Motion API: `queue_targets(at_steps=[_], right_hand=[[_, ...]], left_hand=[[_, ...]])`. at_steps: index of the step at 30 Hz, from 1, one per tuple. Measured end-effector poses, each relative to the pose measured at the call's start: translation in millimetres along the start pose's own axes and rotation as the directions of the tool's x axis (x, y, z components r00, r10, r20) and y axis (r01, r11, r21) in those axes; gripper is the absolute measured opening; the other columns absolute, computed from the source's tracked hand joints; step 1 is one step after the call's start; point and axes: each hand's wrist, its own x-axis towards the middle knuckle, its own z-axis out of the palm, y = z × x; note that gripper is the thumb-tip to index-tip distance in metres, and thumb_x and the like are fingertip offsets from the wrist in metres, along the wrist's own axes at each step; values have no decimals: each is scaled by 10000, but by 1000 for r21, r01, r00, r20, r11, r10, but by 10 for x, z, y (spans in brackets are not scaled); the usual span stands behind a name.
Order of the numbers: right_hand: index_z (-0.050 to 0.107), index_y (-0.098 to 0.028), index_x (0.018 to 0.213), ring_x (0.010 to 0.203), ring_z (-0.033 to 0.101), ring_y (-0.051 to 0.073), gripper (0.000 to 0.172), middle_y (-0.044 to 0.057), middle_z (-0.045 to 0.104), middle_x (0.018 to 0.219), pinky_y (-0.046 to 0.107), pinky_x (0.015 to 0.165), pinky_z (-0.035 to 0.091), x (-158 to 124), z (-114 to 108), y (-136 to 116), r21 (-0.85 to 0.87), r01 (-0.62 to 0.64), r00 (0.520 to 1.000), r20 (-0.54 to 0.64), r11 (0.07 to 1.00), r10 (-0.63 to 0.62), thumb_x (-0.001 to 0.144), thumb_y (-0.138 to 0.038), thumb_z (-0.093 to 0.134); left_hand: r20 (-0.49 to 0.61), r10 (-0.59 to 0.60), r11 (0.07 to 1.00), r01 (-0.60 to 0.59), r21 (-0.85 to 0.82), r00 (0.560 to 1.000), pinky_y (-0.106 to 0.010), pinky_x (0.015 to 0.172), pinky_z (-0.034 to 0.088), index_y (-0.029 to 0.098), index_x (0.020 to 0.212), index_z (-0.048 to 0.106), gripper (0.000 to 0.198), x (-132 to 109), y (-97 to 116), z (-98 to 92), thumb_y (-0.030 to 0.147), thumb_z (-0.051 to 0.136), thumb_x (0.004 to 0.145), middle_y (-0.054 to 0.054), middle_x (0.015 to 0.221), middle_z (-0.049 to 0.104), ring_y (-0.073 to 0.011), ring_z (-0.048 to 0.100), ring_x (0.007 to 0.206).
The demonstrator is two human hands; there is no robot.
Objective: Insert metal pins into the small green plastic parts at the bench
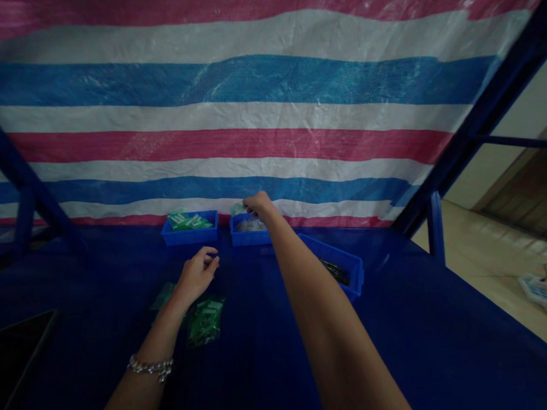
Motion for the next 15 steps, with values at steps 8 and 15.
queue_targets(at_steps=[8, 15], right_hand=[[522, -120, 983, 644, 596, 129, 375, 107, 635, 881, 219, 526, 387, -331, 538, -260, 604, 18, 896, 344, 797, -281, 774, -431, 504], [647, -137, 714, 569, 540, 121, 137, 22, 613, 637, 231, 538, 373, -834, 494, 226, 241, 364, 849, 311, 899, -427, 694, -253, 577]], left_hand=[[21, 15, 1000, -15, 1, 1000, -255, 585, 400, 157, 959, 515, 213, 3, -33, 9, 207, 440, 766, -37, 668, 638, -141, 574, 534], [-78, -22, 999, 25, 44, 997, -278, 656, 408, 173, 953, 531, 238, 5, -44, -51, 142, 414, 748, -70, 761, 652, -185, 602, 703]])
